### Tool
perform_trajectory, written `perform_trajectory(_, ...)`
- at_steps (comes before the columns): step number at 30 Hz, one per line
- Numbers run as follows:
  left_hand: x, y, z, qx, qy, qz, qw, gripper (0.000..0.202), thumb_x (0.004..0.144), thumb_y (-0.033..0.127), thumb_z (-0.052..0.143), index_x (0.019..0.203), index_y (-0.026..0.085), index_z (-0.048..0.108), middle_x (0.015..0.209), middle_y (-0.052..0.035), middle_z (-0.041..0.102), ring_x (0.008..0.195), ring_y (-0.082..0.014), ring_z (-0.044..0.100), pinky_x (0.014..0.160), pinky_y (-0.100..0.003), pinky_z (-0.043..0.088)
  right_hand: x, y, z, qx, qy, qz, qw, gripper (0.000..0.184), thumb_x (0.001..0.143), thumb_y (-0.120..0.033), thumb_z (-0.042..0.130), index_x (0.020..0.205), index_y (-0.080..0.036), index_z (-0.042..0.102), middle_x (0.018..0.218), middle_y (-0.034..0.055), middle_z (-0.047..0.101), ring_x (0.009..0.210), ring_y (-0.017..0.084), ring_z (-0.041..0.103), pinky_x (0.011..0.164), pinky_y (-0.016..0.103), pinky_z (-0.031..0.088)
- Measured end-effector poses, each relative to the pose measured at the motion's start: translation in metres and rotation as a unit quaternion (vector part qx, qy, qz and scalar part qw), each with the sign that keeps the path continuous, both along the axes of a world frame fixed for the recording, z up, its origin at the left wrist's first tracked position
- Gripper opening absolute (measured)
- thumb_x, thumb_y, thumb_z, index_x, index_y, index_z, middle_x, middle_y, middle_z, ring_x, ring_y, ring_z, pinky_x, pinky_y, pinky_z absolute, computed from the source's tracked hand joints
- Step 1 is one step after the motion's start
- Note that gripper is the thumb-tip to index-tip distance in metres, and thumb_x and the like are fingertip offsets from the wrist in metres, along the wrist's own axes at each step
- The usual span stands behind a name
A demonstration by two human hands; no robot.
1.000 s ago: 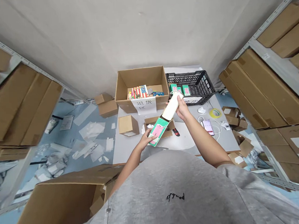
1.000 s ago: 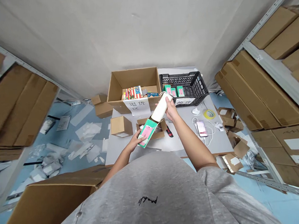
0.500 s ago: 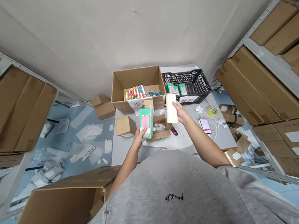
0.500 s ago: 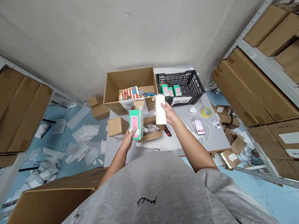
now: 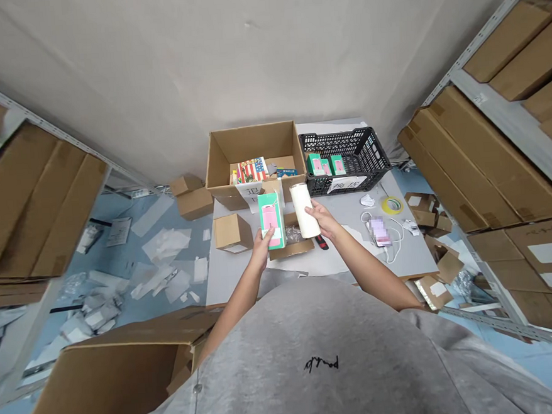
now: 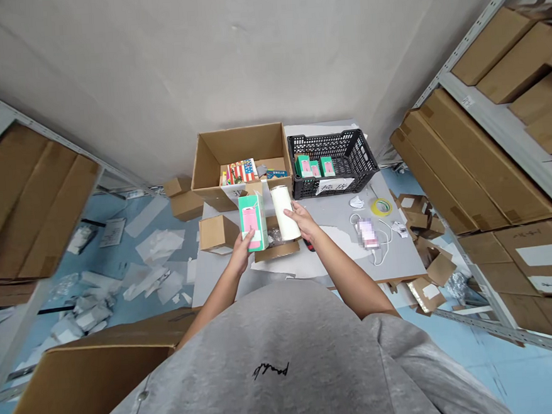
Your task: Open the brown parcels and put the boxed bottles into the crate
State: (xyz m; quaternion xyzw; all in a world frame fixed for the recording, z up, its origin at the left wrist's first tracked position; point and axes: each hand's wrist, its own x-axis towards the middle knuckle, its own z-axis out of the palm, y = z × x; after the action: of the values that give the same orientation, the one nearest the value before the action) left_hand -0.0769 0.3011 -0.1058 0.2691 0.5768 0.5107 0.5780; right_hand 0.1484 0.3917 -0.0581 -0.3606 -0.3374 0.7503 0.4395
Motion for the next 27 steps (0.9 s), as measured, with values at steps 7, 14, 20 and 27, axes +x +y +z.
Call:
perform_trajectory(7,0.002,-0.002,0.008,-0.014,-0.013,0.010,1.000,0.070,0.080,0.062,0.082,0.133,0.020,0.064,0.126,-0.0132,0.075,0.109,-0.0280,0.074,0.093,-0.039,0.061,-0.013,-0.005,-0.011,-0.054,0.022,0.008,0.998,0.046,0.076,-0.047,0.089,0.105,-0.025,0.059,0.095,0.0064,0.082,0.083,0.027,0.079,0.074,0.042,0.066)
perform_trajectory(14,-0.001,-0.004,0.012,-0.025,-0.010,0.006,1.000,0.074,0.077,0.066,0.083,0.130,0.019,0.064,0.115,-0.0124,0.077,0.100,-0.0279,0.075,0.085,-0.040,0.062,-0.005,-0.007,-0.008,-0.064,0.062,0.054,0.995,0.040,0.081,-0.050,0.075,0.109,-0.024,0.061,0.107,0.0100,0.082,0.101,0.032,0.079,0.086,0.050,0.066)
perform_trajectory(20,-0.001,-0.005,0.009,-0.023,-0.009,0.003,1.000,0.071,0.078,0.064,0.083,0.130,0.019,0.065,0.115,-0.0119,0.077,0.102,-0.0279,0.075,0.088,-0.040,0.062,-0.009,-0.013,-0.007,-0.030,0.015,0.005,0.999,0.050,0.072,-0.042,0.092,0.107,-0.027,0.060,0.091,0.0036,0.081,0.094,0.029,0.080,0.079,0.043,0.067)
perform_trajectory(27,0.001,-0.008,0.008,-0.031,-0.012,0.007,0.999,0.069,0.079,0.060,0.084,0.132,0.020,0.066,0.119,-0.0128,0.076,0.106,-0.0287,0.074,0.091,-0.040,0.061,-0.008,-0.012,-0.006,-0.032,0.031,0.011,0.999,0.041,0.080,-0.046,0.083,0.107,-0.024,0.063,0.098,0.0081,0.082,0.099,0.032,0.079,0.081,0.045,0.067)
